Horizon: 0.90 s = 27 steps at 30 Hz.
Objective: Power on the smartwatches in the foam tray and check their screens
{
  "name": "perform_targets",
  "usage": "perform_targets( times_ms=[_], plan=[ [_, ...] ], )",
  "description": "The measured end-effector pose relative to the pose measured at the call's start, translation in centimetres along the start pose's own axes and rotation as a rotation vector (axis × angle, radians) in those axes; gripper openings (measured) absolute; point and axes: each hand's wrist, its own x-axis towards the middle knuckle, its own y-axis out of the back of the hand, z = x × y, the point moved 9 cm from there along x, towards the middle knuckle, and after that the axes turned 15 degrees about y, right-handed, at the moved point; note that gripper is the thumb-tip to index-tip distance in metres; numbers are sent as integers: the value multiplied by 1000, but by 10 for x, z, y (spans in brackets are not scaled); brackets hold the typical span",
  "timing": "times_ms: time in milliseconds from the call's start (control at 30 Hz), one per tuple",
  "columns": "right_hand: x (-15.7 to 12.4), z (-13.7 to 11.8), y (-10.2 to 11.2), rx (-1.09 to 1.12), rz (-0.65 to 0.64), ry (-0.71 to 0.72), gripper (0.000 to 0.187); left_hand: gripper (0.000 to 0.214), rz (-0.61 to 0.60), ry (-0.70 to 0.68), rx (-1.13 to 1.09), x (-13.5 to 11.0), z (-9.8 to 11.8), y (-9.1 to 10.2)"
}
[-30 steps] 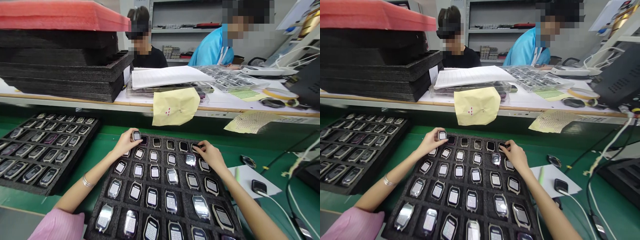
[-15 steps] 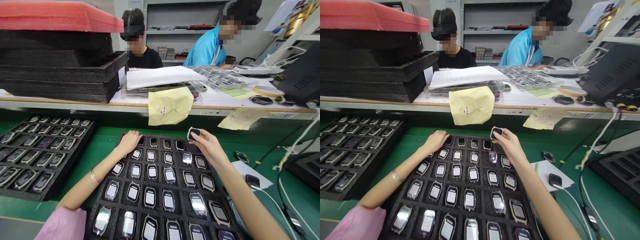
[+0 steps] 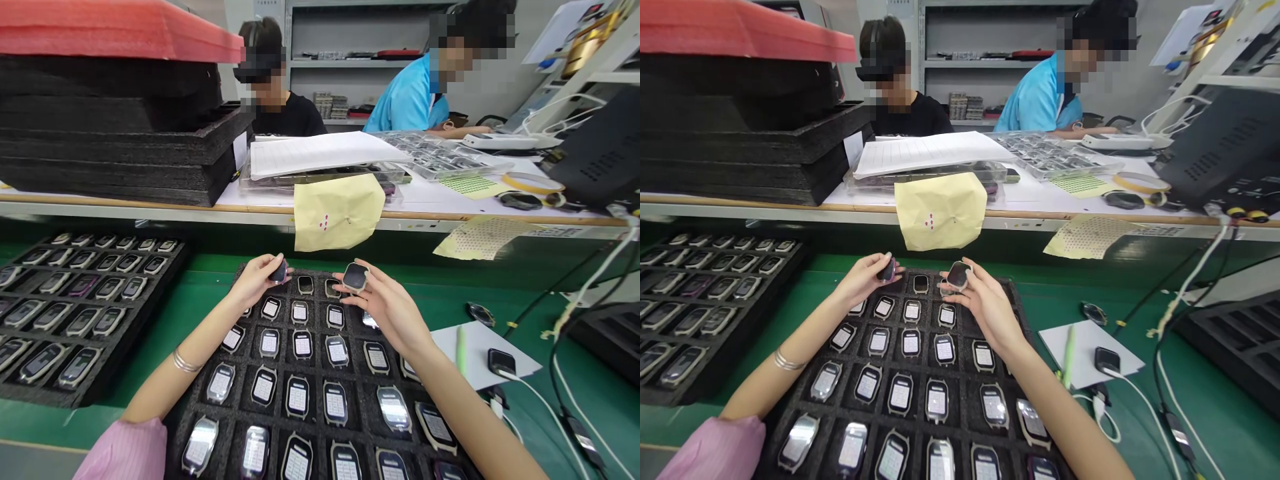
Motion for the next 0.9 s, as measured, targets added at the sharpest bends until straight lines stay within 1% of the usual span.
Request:
perform_targets(
  times_ms=[100, 167, 267, 367, 467, 600, 667, 733, 867, 900],
  plan=[
    [0, -3, -4, 1, -28, 30, 45, 46, -77, 18, -156, -18, 16, -19],
    [0, -6, -8, 9, -66, 53, 45, 44, -114, 36, -248, -29, 22, -29],
    [-2, -8, -14, 15, -123, 88, 39, 43, -177, 83, -380, -45, 23, -41],
    [-6, -10, -19, 42, -172, 107, 33, 42, -205, 119, -406, -59, 21, -45],
    [-10, -9, -27, 118, -243, 99, 31, 36, -244, 129, -323, -69, 20, -51],
    [-14, -8, -36, 215, -319, 83, 30, 29, -257, 52, -147, -77, 25, -57],
    [-15, -9, -39, 237, -338, 76, 30, 26, -255, 40, -78, -80, 24, -59],
    [-16, -9, -40, 244, -349, 66, 29, 28, -229, 12, 4, -84, 25, -59],
    [-17, -8, -42, 253, -352, 41, 31, 32, -100, -145, 173, -94, 36, -54],
    [-17, -8, -42, 255, -350, 36, 32, 34, -78, -162, 199, -96, 37, -53]
  ],
)
